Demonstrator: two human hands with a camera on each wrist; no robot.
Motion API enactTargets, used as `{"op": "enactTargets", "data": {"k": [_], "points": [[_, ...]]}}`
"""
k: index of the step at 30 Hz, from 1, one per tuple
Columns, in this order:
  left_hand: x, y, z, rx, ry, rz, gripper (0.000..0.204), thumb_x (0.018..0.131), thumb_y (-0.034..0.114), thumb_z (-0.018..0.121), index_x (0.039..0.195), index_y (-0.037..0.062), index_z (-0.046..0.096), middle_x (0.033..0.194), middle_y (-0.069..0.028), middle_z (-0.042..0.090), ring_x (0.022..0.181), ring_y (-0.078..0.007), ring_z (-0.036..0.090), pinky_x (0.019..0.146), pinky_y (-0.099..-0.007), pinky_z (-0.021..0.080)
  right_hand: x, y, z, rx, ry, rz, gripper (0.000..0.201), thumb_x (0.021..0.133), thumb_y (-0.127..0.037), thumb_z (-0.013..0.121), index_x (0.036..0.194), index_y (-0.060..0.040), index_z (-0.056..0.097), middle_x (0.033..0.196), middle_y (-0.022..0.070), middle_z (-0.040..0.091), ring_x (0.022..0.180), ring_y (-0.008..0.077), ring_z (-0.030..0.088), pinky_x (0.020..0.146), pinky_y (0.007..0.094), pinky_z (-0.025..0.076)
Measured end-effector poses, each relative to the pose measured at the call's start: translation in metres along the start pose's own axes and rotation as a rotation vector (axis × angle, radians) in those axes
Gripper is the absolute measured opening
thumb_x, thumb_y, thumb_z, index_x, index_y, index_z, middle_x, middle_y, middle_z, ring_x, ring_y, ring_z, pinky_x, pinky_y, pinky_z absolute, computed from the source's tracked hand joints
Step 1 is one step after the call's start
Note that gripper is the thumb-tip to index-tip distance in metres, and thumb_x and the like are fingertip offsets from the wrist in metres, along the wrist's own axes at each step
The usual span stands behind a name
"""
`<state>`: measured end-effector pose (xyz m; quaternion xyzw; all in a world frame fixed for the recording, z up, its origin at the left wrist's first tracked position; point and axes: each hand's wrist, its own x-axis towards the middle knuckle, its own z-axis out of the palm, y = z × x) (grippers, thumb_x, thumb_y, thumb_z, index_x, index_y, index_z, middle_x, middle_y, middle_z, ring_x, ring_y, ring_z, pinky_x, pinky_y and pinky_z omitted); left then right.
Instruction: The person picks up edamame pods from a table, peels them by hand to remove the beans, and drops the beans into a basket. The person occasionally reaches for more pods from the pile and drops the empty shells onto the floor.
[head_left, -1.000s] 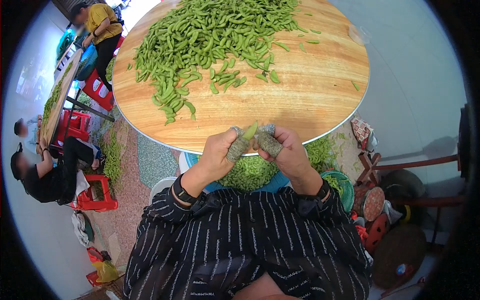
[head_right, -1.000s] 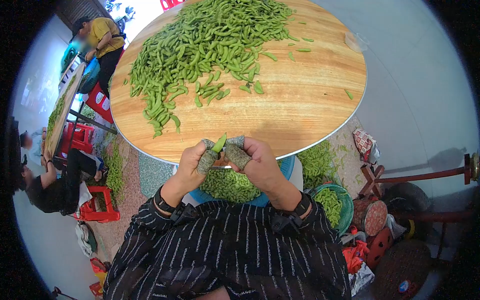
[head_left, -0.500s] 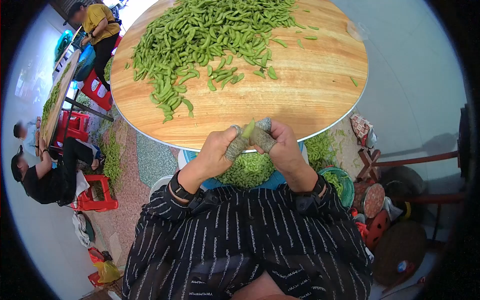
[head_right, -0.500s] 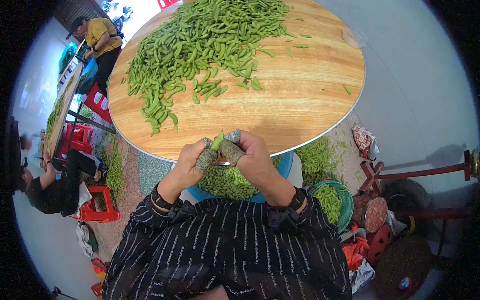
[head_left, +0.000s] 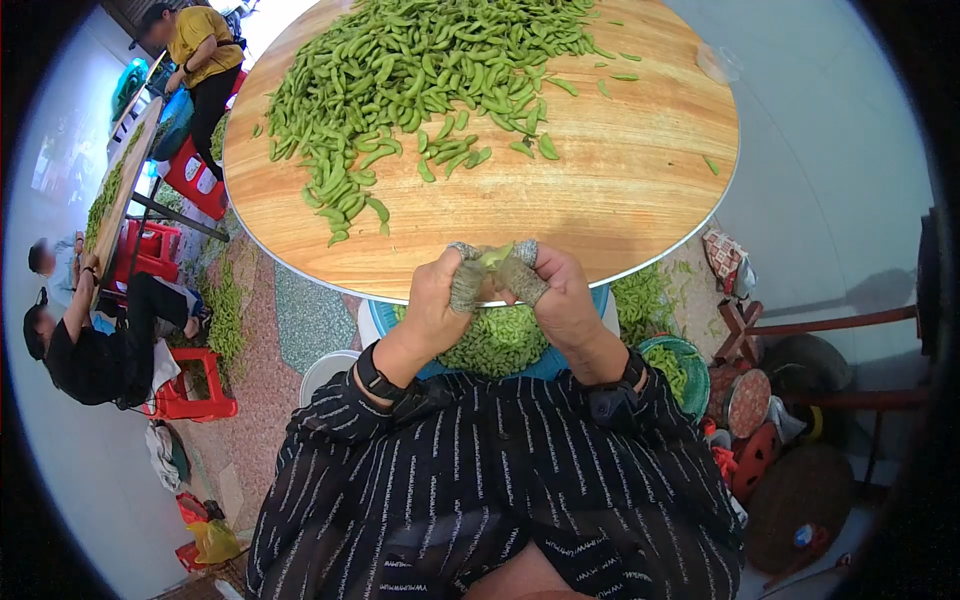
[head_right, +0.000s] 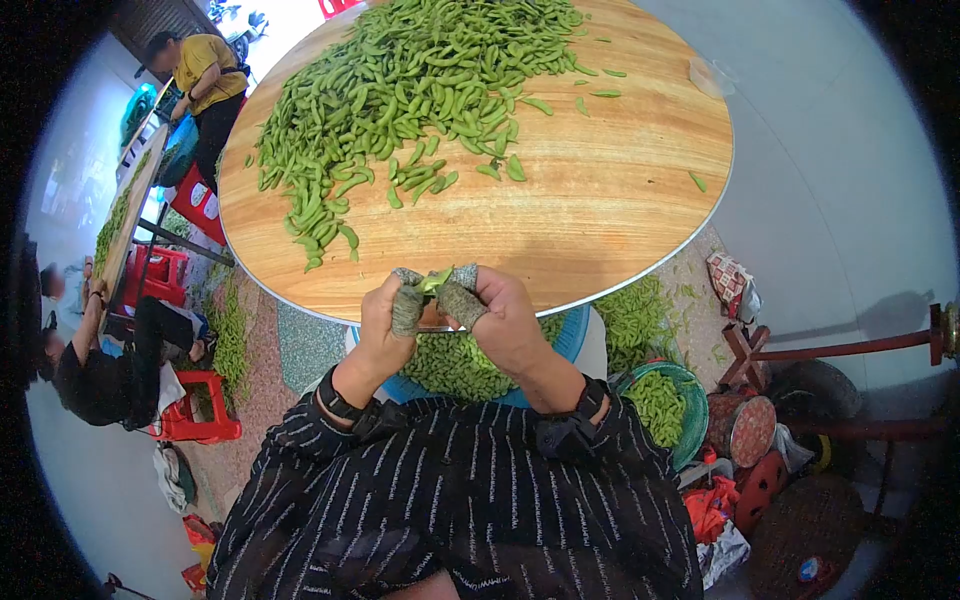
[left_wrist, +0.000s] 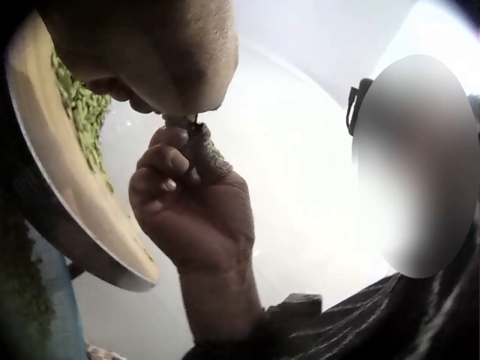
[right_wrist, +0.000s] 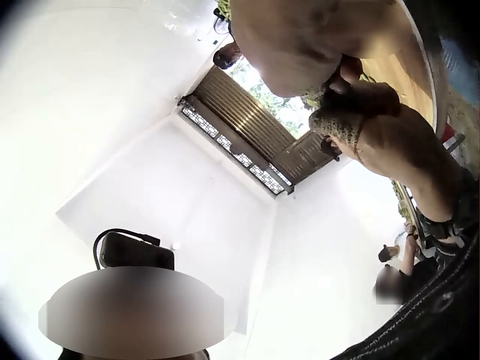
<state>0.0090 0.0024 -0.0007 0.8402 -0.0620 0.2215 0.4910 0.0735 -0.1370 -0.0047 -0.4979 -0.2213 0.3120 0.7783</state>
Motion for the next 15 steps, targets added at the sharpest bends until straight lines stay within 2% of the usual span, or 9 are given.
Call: {"op": "enactTargets", "data": {"k": [1, 2, 4, 5, 7, 10, 11, 13, 15], "points": [[-0.001, 0.003, 0.003, -0.225, 0.049, -0.119, 0.024, 0.08, 0.021, 0.057, 0.085, -0.0016, 0.049, 0.061, -0.0073, 0.052, 0.055, -0.0189, 0.053, 0.048, -0.0301, 0.041, 0.0, -0.001, 0.001, 0.0, 0.0, 0.001, 0.014, 0.078, 0.001, 0.049, 0.09, 0.0007, 0.056, 0.077, -0.0003, 0.055, 0.067, 0.0051, 0.048, 0.06, 0.0199, 0.04], [-0.001, 0.003, 0.004, -0.225, 0.05, -0.12, 0.024, 0.08, 0.021, 0.057, 0.085, -0.0016, 0.049, 0.061, -0.0073, 0.052, 0.055, -0.0189, 0.053, 0.048, -0.0301, 0.041, 0.0, -0.003, 0.003, -0.018, -0.009, -0.018, 0.012, 0.078, -0.001, 0.05, 0.089, 0.0011, 0.055, 0.076, -0.0007, 0.055, 0.068, 0.0055, 0.049, 0.061, 0.0206, 0.04], [-0.001, 0.004, 0.005, -0.645, 0.128, -0.358, 0.029, 0.087, 0.028, 0.047, 0.085, -0.001, 0.05, 0.062, -0.0022, 0.051, 0.056, -0.0118, 0.051, 0.05, -0.026, 0.041, 0.002, -0.004, 0.004, -0.037, -0.021, -0.037, 0.011, 0.079, -0.002, 0.051, 0.088, 0.0015, 0.055, 0.076, -0.001, 0.055, 0.069, 0.0058, 0.049, 0.061, 0.0212, 0.04], [-0.002, 0.0, 0.003, -0.644, 0.129, -0.356, 0.029, 0.087, 0.028, 0.047, 0.085, -0.001, 0.05, 0.062, -0.0022, 0.051, 0.056, -0.0118, 0.051, 0.05, -0.026, 0.041, 0.003, -0.002, 0.003, -0.122, -0.035, -0.103, 0.009, 0.08, -0.004, 0.052, 0.086, 0.0013, 0.055, 0.076, -0.0006, 0.055, 0.069, 0.0062, 0.049, 0.061, 0.0218, 0.04], [-0.003, -0.015, -0.006, -1.119, -0.066, -0.554, 0.034, 0.089, 0.033, 0.041, 0.086, 0.0003, 0.051, 0.065, -0.0017, 0.052, 0.057, -0.0103, 0.05, 0.053, -0.0235, 0.041, 0.005, 0.001, -0.001, -0.207, -0.046, -0.17, 0.008, 0.08, -0.005, 0.053, 0.084, 0.0012, 0.055, 0.076, -0.0002, 0.055, 0.07, 0.0066, 0.048, 0.06, 0.0223, 0.04], [-0.002, -0.021, -0.016, -1.041, -0.133, -0.657, 0.031, 0.087, 0.031, 0.047, 0.088, 0.0009, 0.051, 0.067, -0.0016, 0.052, 0.06, -0.0079, 0.048, 0.055, -0.0219, 0.04, 0.007, 0.002, -0.005, -0.285, -0.08, -0.144, 0.007, 0.08, -0.005, 0.053, 0.082, 0.0012, 0.056, 0.074, 0.0001, 0.055, 0.068, 0.0066, 0.047, 0.06, 0.0226, 0.039], [-0.001, -0.017, -0.012, -1.042, -0.133, -0.657, 0.031, 0.087, 0.031, 0.047, 0.088, 0.0009, 0.051, 0.067, -0.0016, 0.052, 0.06, -0.0079, 0.048, 0.055, -0.0219, 0.04, 0.007, 0.0, -0.004, -0.317, -0.045, -0.083, 0.007, 0.079, -0.006, 0.054, 0.08, 0.001, 0.056, 0.073, 0.0, 0.055, 0.066, 0.0067, 0.047, 0.059, 0.0226, 0.039], [0.002, -0.004, -0.003, -0.389, -0.111, -0.4, 0.03, 0.085, 0.031, 0.051, 0.086, 0.001, 0.051, 0.068, -0.0016, 0.051, 0.064, -0.0064, 0.047, 0.056, -0.0216, 0.04, 0.007, 0.0, -0.002, -0.35, -0.015, -0.024, 0.007, 0.079, -0.006, 0.054, 0.079, 0.0007, 0.056, 0.071, 0.0, 0.055, 0.065, 0.0069, 0.047, 0.059, 0.0226, 0.039], [0.001, -0.011, -0.009, -0.357, -0.161, -0.348, 0.028, 0.084, 0.029, 0.052, 0.085, 0.0008, 0.051, 0.069, -0.0013, 0.051, 0.065, -0.0061, 0.047, 0.057, -0.0211, 0.039, 0.007, 0.001, -0.002, -0.332, -0.09, -0.057, 0.007, 0.081, -0.009, 0.053, 0.083, -0.0022, 0.056, 0.07, -0.0037, 0.051, 0.061, 0.0052, 0.045, 0.056, 0.0192, 0.037]]}}
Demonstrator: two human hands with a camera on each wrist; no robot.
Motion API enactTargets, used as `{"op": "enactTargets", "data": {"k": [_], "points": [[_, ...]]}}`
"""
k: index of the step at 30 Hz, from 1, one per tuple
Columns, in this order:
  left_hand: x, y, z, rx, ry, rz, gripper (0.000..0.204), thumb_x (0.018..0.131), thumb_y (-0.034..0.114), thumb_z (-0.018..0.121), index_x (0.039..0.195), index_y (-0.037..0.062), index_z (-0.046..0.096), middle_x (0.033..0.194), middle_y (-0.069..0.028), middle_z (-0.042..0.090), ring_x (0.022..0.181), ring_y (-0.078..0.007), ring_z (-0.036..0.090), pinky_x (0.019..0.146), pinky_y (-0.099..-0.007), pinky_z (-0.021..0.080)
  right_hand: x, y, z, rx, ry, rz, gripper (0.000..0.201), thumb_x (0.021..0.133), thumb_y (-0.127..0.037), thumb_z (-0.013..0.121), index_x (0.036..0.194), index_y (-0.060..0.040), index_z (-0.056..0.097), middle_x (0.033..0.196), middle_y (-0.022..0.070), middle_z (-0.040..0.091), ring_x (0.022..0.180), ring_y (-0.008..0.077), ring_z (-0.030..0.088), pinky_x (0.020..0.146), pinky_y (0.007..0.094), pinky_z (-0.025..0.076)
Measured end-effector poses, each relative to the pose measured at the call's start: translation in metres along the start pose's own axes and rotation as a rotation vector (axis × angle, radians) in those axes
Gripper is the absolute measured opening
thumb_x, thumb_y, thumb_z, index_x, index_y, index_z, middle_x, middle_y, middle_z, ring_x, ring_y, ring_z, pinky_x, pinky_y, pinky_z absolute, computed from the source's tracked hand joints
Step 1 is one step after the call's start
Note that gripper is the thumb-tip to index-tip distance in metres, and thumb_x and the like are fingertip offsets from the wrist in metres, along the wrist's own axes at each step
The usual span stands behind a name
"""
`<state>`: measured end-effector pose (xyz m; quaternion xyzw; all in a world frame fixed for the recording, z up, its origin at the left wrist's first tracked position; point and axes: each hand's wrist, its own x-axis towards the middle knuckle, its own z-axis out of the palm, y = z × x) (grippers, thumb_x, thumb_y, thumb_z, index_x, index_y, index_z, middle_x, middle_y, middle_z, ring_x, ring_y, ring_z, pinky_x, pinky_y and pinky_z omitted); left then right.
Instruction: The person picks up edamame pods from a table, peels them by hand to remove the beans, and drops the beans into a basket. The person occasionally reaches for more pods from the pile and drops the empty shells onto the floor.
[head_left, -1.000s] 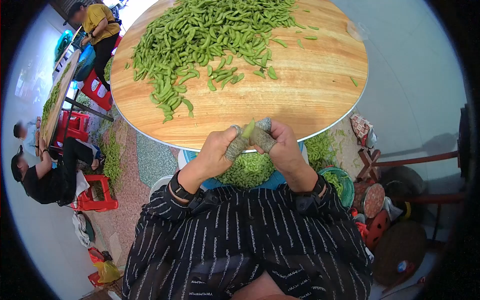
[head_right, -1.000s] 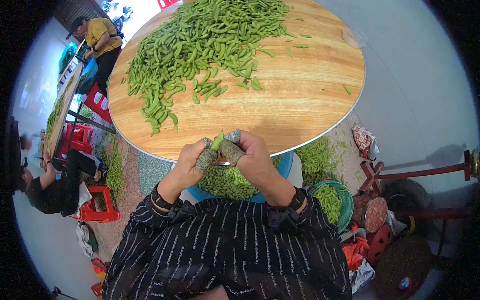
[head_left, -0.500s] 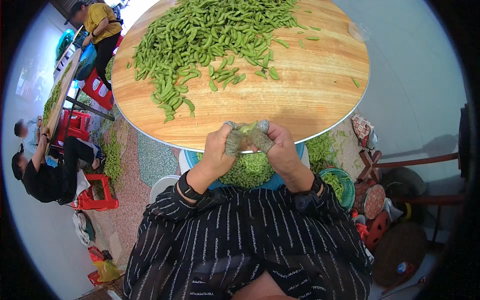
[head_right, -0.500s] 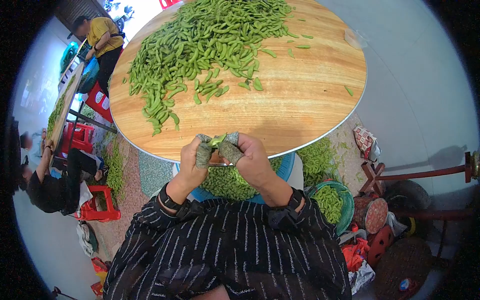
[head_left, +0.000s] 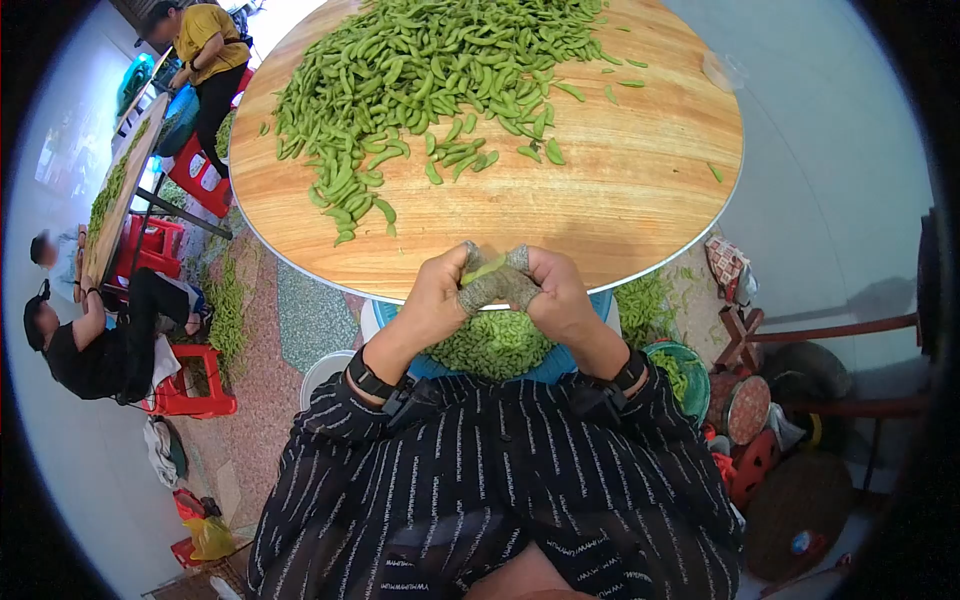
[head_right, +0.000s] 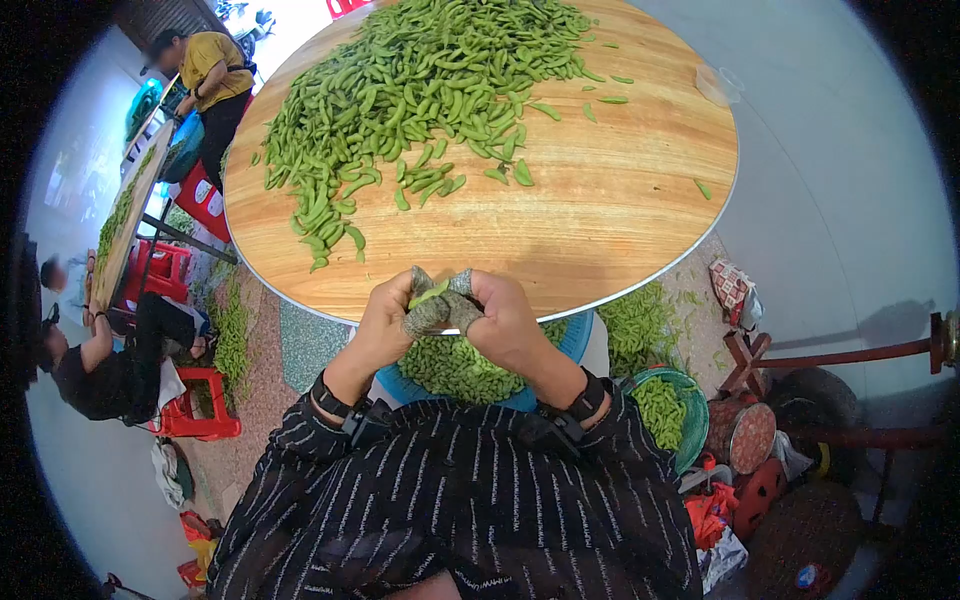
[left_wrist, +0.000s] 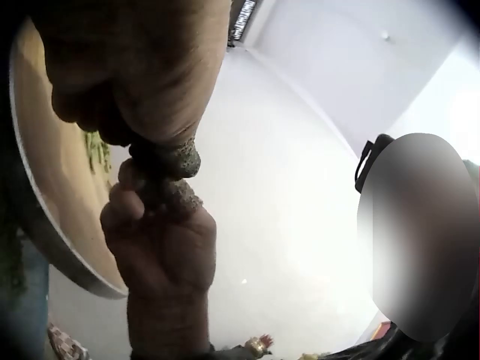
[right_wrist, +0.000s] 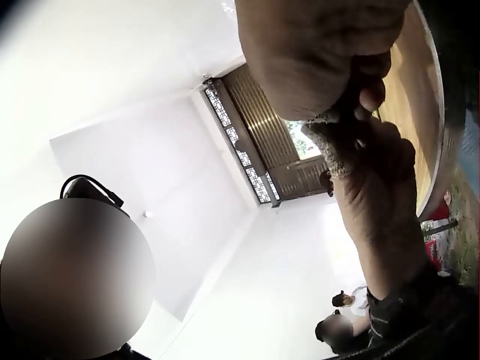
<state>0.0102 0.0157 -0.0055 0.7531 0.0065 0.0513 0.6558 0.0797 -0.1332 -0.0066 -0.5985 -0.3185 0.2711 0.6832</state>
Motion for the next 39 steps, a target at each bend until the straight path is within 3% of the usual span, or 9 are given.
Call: {"op": "enactTargets", "data": {"k": [8, 18, 19, 20, 21, 24, 30, 37, 39], "points": [[-0.005, -0.001, -0.009, -0.194, -0.088, -0.058, 0.018, 0.085, 0.017, 0.049, 0.086, -0.0015, 0.05, 0.072, -0.0033, 0.052, 0.067, -0.0081, 0.046, 0.061, -0.0226, 0.041, 0.001, -0.011, -0.001, -0.098, -0.106, -0.072, 0.006, 0.08, -0.006, 0.054, 0.081, 0.0001, 0.055, 0.071, -0.0008, 0.052, 0.066, 0.0061, 0.046, 0.059, 0.0215, 0.038], [-0.017, 0.025, -0.013, 0.165, -0.223, 0.001, 0.02, 0.078, 0.007, 0.053, 0.098, 0.002, 0.052, 0.078, -0.0092, 0.055, 0.074, -0.0174, 0.052, 0.069, -0.0269, 0.042, -0.024, -0.029, -0.039, -0.41, 0.027, -0.102, 0.008, 0.074, -0.005, 0.055, 0.082, -0.0023, 0.057, 0.064, 0.0109, 0.051, 0.057, 0.02, 0.049, 0.053, 0.0291, 0.039], [-0.016, 0.031, -0.016, 0.303, -0.345, 0.033, 0.021, 0.077, 0.006, 0.054, 0.098, 0.003, 0.053, 0.081, -0.0099, 0.056, 0.074, -0.0201, 0.054, 0.069, -0.028, 0.042, -0.037, -0.034, -0.058, -0.544, 0.012, -0.027, 0.009, 0.074, -0.005, 0.055, 0.082, -0.0024, 0.057, 0.065, 0.0114, 0.053, 0.057, 0.0208, 0.05, 0.054, 0.0297, 0.04], [-0.011, 0.033, -0.017, 0.371, -0.316, 0.339, 0.019, 0.077, 0.01, 0.055, 0.095, 0.0043, 0.057, 0.085, -0.0099, 0.058, 0.077, -0.025, 0.056, 0.067, -0.0317, 0.044, -0.052, -0.036, -0.079, -0.676, -0.005, 0.048, 0.009, 0.074, -0.005, 0.056, 0.082, -0.0026, 0.057, 0.066, 0.0118, 0.054, 0.057, 0.0217, 0.051, 0.054, 0.0304, 0.04], [-0.004, 0.035, -0.023, 0.374, -0.312, 0.342, 0.019, 0.077, 0.01, 0.055, 0.095, 0.0043, 0.057, 0.085, -0.0099, 0.058, 0.077, -0.025, 0.056, 0.067, -0.0317, 0.044, -0.067, -0.034, -0.098, -0.725, -0.047, -0.017, 0.008, 0.073, -0.005, 0.056, 0.08, -0.0016, 0.057, 0.068, 0.0141, 0.056, 0.059, 0.024, 0.053, 0.055, 0.0318, 0.042], [0.017, 0.035, -0.045, 0.522, -0.184, 0.428, 0.015, 0.078, 0.015, 0.055, 0.086, 0.0029, 0.059, 0.081, -0.0121, 0.059, 0.072, -0.0291, 0.056, 0.064, -0.0349, 0.044, -0.119, -0.023, -0.146, -1.231, 0.219, 0.434, 0.014, 0.067, -0.008, 0.06, 0.075, 0.0023, 0.053, 0.071, 0.0229, 0.054, 0.068, 0.0393, 0.053, 0.058, 0.04, 0.041], [0.117, 0.007, -0.095, 0.911, 0.279, -0.049, 0.027, 0.077, 0.025, 0.056, 0.076, -0.0015, 0.057, 0.073, -0.0202, 0.057, 0.067, -0.036, 0.054, 0.061, -0.04, 0.043, -0.151, 0.012, -0.153, -1.066, 0.535, 0.515, 0.012, 0.064, -0.001, 0.052, 0.075, 0.0047, 0.051, 0.068, 0.0262, 0.052, 0.067, 0.0404, 0.053, 0.058, 0.0407, 0.04], [0.156, -0.014, -0.099, 1.171, 0.171, -0.354, 0.028, 0.076, 0.025, 0.056, 0.08, -0.0022, 0.058, 0.075, -0.0206, 0.058, 0.072, -0.0354, 0.056, 0.064, -0.0405, 0.043, -0.13, 0.029, -0.133, -0.78, 0.556, 0.148, 0.018, 0.061, 0.006, 0.046, 0.078, 0.0036, 0.052, 0.063, 0.0169, 0.053, 0.055, 0.0245, 0.049, 0.056, 0.0296, 0.04], [0.145, -0.019, -0.097, 1.139, 0.194, -0.233, 0.025, 0.076, 0.022, 0.056, 0.082, -0.0022, 0.057, 0.074, -0.0195, 0.057, 0.07, -0.0344, 0.055, 0.063, -0.0402, 0.043, -0.118, 0.016, -0.12, -0.712, 0.524, 0.136, 0.017, 0.064, 0.005, 0.048, 0.079, 0.0032, 0.054, 0.066, 0.0147, 0.055, 0.057, 0.0217, 0.05, 0.057, 0.028, 0.04]]}}
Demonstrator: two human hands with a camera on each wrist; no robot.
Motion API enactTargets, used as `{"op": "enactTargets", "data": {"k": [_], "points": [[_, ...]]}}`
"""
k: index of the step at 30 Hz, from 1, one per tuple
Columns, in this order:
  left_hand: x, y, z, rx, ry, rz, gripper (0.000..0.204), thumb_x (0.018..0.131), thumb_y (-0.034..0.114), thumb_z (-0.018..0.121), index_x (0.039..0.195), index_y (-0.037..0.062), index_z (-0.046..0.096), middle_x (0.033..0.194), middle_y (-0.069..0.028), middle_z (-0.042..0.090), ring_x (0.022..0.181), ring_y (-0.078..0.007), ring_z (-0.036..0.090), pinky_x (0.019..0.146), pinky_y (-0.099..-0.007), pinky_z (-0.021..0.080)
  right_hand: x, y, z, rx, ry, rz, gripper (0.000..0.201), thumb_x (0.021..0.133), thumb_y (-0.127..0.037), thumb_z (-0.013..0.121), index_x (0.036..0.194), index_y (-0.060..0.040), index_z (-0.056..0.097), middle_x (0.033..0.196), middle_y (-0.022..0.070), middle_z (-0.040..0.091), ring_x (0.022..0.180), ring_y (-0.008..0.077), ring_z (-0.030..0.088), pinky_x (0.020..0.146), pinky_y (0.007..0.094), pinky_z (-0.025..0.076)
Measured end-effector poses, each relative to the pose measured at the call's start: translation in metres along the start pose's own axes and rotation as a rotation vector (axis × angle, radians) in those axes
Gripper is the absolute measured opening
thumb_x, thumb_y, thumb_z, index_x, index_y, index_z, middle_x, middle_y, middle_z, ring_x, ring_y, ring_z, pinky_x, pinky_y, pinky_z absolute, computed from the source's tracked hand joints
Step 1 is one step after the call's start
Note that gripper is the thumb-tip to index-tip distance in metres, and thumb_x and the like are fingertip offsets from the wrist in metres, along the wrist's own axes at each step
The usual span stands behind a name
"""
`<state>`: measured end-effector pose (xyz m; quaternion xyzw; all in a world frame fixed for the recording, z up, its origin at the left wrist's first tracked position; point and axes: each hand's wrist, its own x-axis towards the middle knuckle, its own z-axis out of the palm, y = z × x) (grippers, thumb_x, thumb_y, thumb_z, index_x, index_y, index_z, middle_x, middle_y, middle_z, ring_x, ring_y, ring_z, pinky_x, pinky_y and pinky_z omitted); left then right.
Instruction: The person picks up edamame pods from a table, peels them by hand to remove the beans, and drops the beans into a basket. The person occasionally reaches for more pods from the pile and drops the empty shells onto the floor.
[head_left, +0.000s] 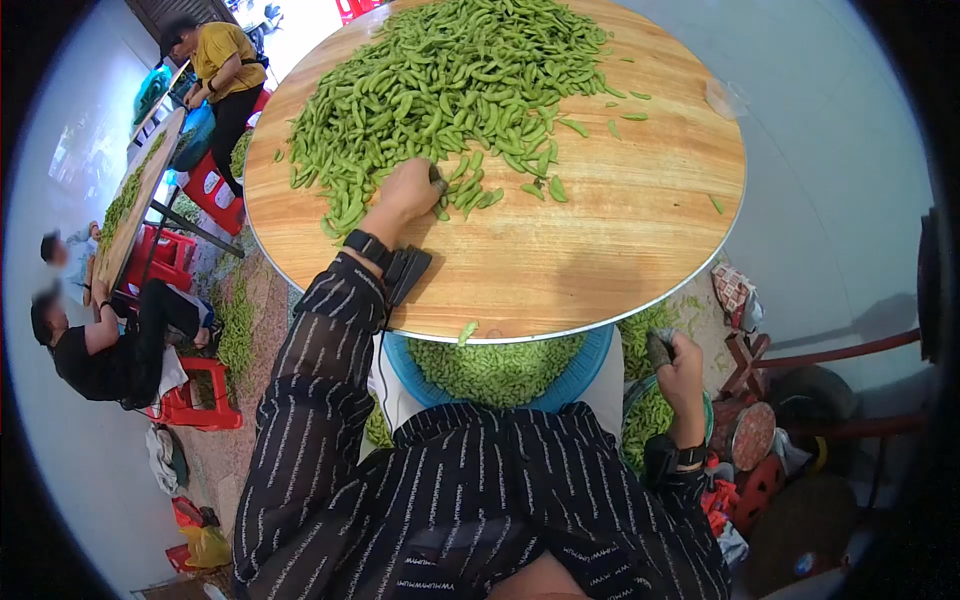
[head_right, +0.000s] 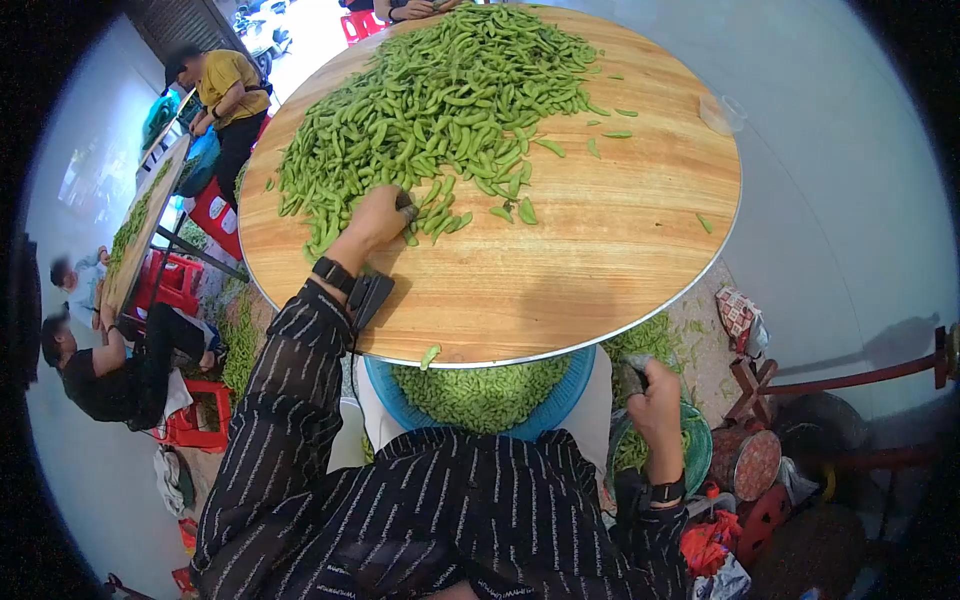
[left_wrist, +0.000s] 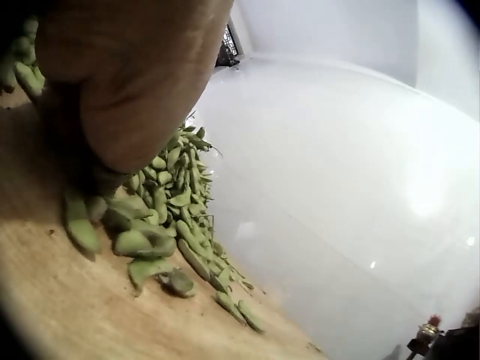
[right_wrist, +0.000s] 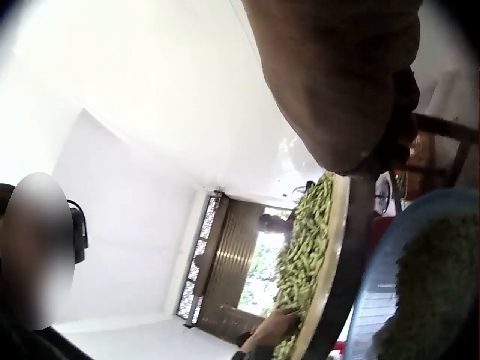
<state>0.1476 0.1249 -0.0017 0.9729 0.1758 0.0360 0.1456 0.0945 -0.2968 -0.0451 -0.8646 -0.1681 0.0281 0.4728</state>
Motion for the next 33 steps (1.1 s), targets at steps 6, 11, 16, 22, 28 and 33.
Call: {"op": "enactTargets", "data": {"k": [6, 11, 16, 22, 28, 33], "points": [[-0.049, 0.011, -0.018, -0.603, 0.084, 0.147, 0.013, 0.079, 0.014, 0.055, 0.084, 0.0024, 0.052, 0.065, -0.0073, 0.054, 0.053, -0.0172, 0.049, 0.05, -0.0277, 0.039, 0.022, -0.063, 0.032, 0.326, -0.217, -0.13, 0.023, 0.078, -0.009, 0.057, 0.098, 0.0016, 0.057, 0.08, 0.008, 0.06, 0.072, 0.012, 0.054, 0.067, 0.0248, 0.044], [-0.115, 0.052, -0.037, -1.225, -0.165, 0.086, 0.011, 0.08, 0.013, 0.055, 0.086, 0.0054, 0.05, 0.064, 0.0001, 0.051, 0.051, -0.0047, 0.043, 0.045, -0.0168, 0.033, 0.048, -0.115, 0.067, 0.714, -0.422, -0.055, 0.027, 0.08, -0.009, 0.055, 0.104, 0.0021, 0.054, 0.085, 0.0025, 0.057, 0.074, 0.0096, 0.053, 0.067, 0.022, 0.043], [-0.148, 0.061, -0.034, -1.313, -0.188, 0.207, 0.011, 0.079, 0.009, 0.057, 0.086, 0.0027, 0.05, 0.068, 0.0002, 0.053, 0.053, -0.0042, 0.045, 0.046, -0.017, 0.034, 0.051, -0.138, 0.077, 0.989, -0.595, -0.019, 0.021, 0.078, -0.001, 0.051, 0.098, 0.0013, 0.055, 0.079, 0.0011, 0.055, 0.072, 0.0069, 0.05, 0.064, 0.0208, 0.041], [-0.158, 0.066, -0.035, -1.268, -0.18, 0.272, 0.013, 0.079, 0.006, 0.057, 0.089, 0.0006, 0.051, 0.074, 0.0013, 0.054, 0.061, -0.0032, 0.047, 0.052, -0.0161, 0.036, 0.045, -0.142, 0.077, 0.964, -0.568, -0.05, 0.016, 0.076, 0.001, 0.052, 0.092, 0.0009, 0.055, 0.078, 0.0008, 0.056, 0.072, 0.0064, 0.05, 0.065, 0.0209, 0.041], [-0.163, 0.066, -0.035, -1.242, -0.155, 0.299, 0.013, 0.079, 0.006, 0.057, 0.089, 0.0004, 0.051, 0.074, 0.0015, 0.053, 0.063, -0.0029, 0.047, 0.054, -0.0159, 0.037, 0.041, -0.148, 0.077, 0.966, -0.556, -0.033, 0.013, 0.078, -0.002, 0.055, 0.091, 0.0007, 0.055, 0.078, -0.0003, 0.056, 0.072, 0.006, 0.05, 0.065, 0.0203, 0.041], [-0.165, 0.063, -0.03, -1.255, -0.163, 0.275, 0.014, 0.078, 0.007, 0.059, 0.088, 0.0009, 0.051, 0.074, 0.0022, 0.053, 0.062, -0.0027, 0.047, 0.052, -0.0163, 0.037, 0.042, -0.144, 0.088, 0.95, -0.513, -0.035, 0.014, 0.078, -0.001, 0.054, 0.092, 0.0013, 0.055, 0.079, -0.0002, 0.056, 0.072, 0.006, 0.05, 0.065, 0.0203, 0.041]]}}
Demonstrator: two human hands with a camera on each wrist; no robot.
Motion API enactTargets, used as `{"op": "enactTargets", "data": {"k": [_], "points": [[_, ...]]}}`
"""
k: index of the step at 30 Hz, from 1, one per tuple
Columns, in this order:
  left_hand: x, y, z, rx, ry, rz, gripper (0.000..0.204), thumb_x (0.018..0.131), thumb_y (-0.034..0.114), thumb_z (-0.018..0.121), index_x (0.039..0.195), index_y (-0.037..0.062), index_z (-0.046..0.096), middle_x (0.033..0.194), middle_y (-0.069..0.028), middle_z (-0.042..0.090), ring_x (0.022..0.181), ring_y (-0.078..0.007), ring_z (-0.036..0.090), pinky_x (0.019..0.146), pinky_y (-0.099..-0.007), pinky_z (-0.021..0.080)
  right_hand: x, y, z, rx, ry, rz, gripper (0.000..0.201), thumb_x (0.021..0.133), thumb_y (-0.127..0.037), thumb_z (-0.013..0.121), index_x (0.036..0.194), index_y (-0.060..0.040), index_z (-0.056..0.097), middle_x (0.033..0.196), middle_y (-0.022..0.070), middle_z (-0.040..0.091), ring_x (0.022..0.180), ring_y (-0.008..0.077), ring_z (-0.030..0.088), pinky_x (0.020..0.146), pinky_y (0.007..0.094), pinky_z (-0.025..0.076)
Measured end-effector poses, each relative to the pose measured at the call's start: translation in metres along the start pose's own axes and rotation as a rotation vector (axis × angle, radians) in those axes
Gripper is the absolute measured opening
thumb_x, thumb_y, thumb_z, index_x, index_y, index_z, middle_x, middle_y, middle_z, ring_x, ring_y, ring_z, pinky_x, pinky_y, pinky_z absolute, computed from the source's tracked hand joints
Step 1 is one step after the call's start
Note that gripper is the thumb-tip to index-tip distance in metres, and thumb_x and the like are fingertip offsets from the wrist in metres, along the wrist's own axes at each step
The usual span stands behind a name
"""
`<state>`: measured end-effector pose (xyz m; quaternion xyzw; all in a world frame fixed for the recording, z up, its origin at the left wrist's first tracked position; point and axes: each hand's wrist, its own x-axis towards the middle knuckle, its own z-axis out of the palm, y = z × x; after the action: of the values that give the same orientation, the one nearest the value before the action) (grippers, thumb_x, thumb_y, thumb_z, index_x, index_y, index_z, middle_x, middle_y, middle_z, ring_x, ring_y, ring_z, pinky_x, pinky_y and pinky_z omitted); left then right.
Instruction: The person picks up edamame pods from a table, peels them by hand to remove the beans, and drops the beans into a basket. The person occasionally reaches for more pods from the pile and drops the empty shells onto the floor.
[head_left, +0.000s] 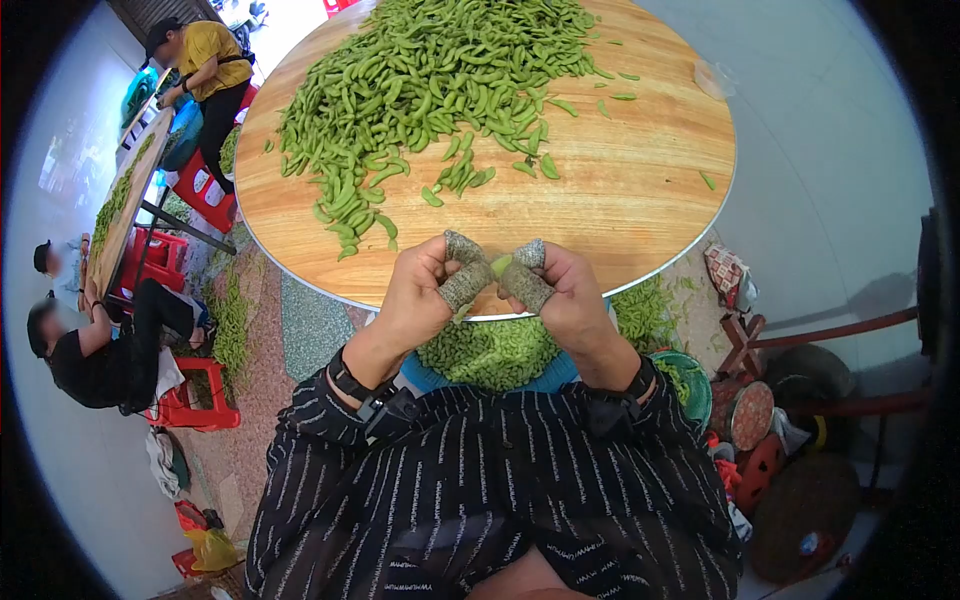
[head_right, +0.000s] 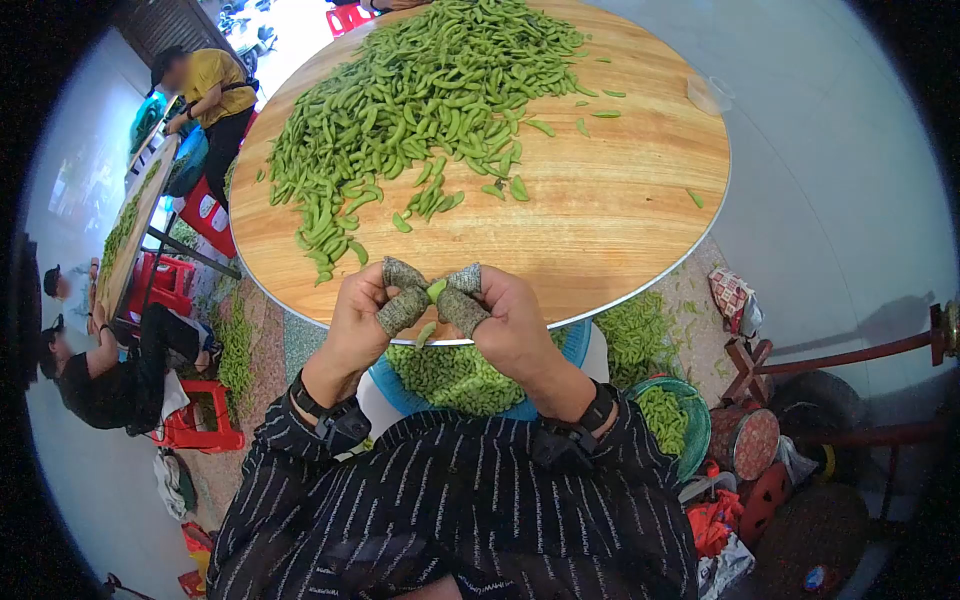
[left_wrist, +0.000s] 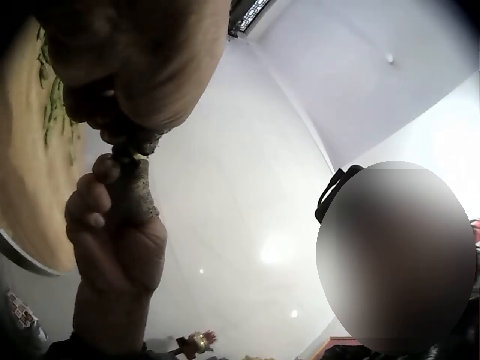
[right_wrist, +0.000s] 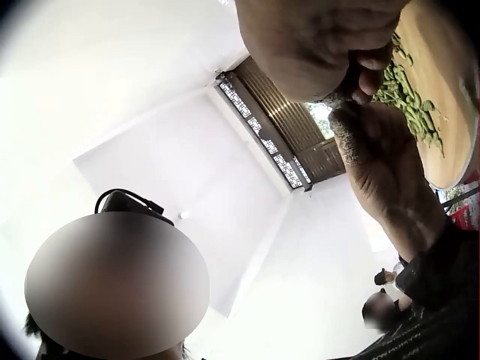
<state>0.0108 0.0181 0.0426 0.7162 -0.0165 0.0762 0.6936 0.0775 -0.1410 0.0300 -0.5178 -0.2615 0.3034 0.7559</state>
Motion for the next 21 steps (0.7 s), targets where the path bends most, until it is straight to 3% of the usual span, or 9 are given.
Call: {"op": "enactTargets", "data": {"k": [3, 5, 6, 9, 12, 14, 15, 17, 21], "points": [[-0.001, 0.0, -0.001, -0.01, 0.011, -0.118, 0.016, 0.077, 0.008, 0.06, 0.088, 0.0006, 0.051, 0.072, 0.0004, 0.054, 0.06, -0.005, 0.048, 0.051, -0.0185, 0.038, -0.001, 0.002, -0.003, 0.036, -0.01, -0.019, 0.014, 0.077, 0.001, 0.053, 0.091, 0.0015, 0.055, 0.08, 0.0003, 0.056, 0.073, 0.0061, 0.05, 0.065, 0.0203, 0.041], [-0.003, 0.002, 0.001, 0.618, 0.002, 0.231, 0.019, 0.076, 0.011, 0.061, 0.087, 0.0004, 0.05, 0.069, -0.0029, 0.055, 0.058, -0.0081, 0.05, 0.05, -0.021, 0.039, -0.002, 0.0, -0.003, 0.047, -0.016, -0.028, 0.014, 0.077, 0.002, 0.052, 0.09, 0.0015, 0.055, 0.081, 0.0006, 0.056, 0.073, 0.0062, 0.05, 0.065, 0.0203, 0.041], [-0.003, -0.001, 0.0, 0.617, 0.003, 0.227, 0.019, 0.076, 0.011, 0.061, 0.087, 0.0004, 0.05, 0.069, -0.0029, 0.055, 0.058, -0.0081, 0.05, 0.05, -0.021, 0.039, -0.003, -0.004, -0.001, 0.026, 0.0, -0.009, 0.014, 0.077, 0.002, 0.051, 0.09, 0.0013, 0.055, 0.081, 0.0008, 0.056, 0.074, 0.0064, 0.05, 0.066, 0.0206, 0.041], [-0.001, -0.012, -0.004, 1.102, -0.013, 0.525, 0.025, 0.074, 0.016, 0.063, 0.087, 0.0002, 0.05, 0.068, -0.0063, 0.054, 0.057, -0.0109, 0.052, 0.05, -0.0236, 0.04, -0.001, -0.001, -0.005, -0.012, -0.011, -0.006, 0.013, 0.078, 0.001, 0.052, 0.09, 0.0009, 0.055, 0.082, 0.0012, 0.057, 0.075, 0.0069, 0.051, 0.067, 0.0212, 0.042], [-0.004, -0.023, -0.002, 0.815, -0.025, 0.464, 0.025, 0.08, 0.024, 0.058, 0.085, 0.0008, 0.049, 0.065, -0.0038, 0.052, 0.058, -0.0123, 0.053, 0.049, -0.0259, 0.04, -0.001, 0.006, -0.007, -0.009, -0.057, -0.031, 0.011, 0.079, -0.001, 0.053, 0.091, 0.0004, 0.055, 0.083, 0.0012, 0.057, 0.076, 0.0074, 0.051, 0.068, 0.0217, 0.042], [-0.008, -0.031, 0.005, 0.038, 0.072, 0.045, 0.027, 0.085, 0.029, 0.05, 0.084, 0.0024, 0.049, 0.062, -0.0015, 0.049, 0.053, -0.0122, 0.049, 0.046, -0.0252, 0.037, 0.0, 0.009, -0.008, 0.011, -0.077, -0.043, 0.011, 0.08, -0.002, 0.053, 0.09, 0.0002, 0.055, 0.083, 0.0011, 0.057, 0.076, 0.0075, 0.052, 0.068, 0.0218, 0.042], [-0.008, -0.03, 0.007, 0.038, 0.073, 0.045, 0.027, 0.085, 0.029, 0.05, 0.084, 0.0024, 0.049, 0.062, -0.0015, 0.049, 0.053, -0.0122, 0.049, 0.046, -0.0252, 0.037, 0.001, 0.011, -0.008, -0.001, -0.079, -0.085, 0.01, 0.08, -0.003, 0.053, 0.09, -0.0001, 0.055, 0.083, 0.0009, 0.057, 0.076, 0.0075, 0.052, 0.068, 0.0218, 0.043], [-0.008, -0.028, 0.011, -0.559, 0.08, -0.299, 0.028, 0.088, 0.032, 0.044, 0.085, 0.0041, 0.048, 0.062, 0.0003, 0.047, 0.051, -0.0088, 0.043, 0.044, -0.0219, 0.032, 0.003, 0.017, -0.011, -0.01, -0.082, -0.123, 0.01, 0.08, -0.003, 0.053, 0.09, -0.0003, 0.055, 0.083, 0.0008, 0.056, 0.076, 0.0075, 0.052, 0.068, 0.0217, 0.043], [-0.003, -0.025, 0.001, -0.821, -0.168, -0.417, 0.03, 0.086, 0.034, 0.048, 0.088, 0.0044, 0.049, 0.061, 0.0025, 0.042, 0.053, -0.0067, 0.04, 0.048, -0.0192, 0.032, 0.006, 0.019, -0.022, 0.053, -0.133, -0.022, 0.009, 0.081, -0.004, 0.053, 0.089, -0.0006, 0.054, 0.081, 0.0003, 0.056, 0.073, 0.0066, 0.051, 0.064, 0.0212, 0.043]]}}
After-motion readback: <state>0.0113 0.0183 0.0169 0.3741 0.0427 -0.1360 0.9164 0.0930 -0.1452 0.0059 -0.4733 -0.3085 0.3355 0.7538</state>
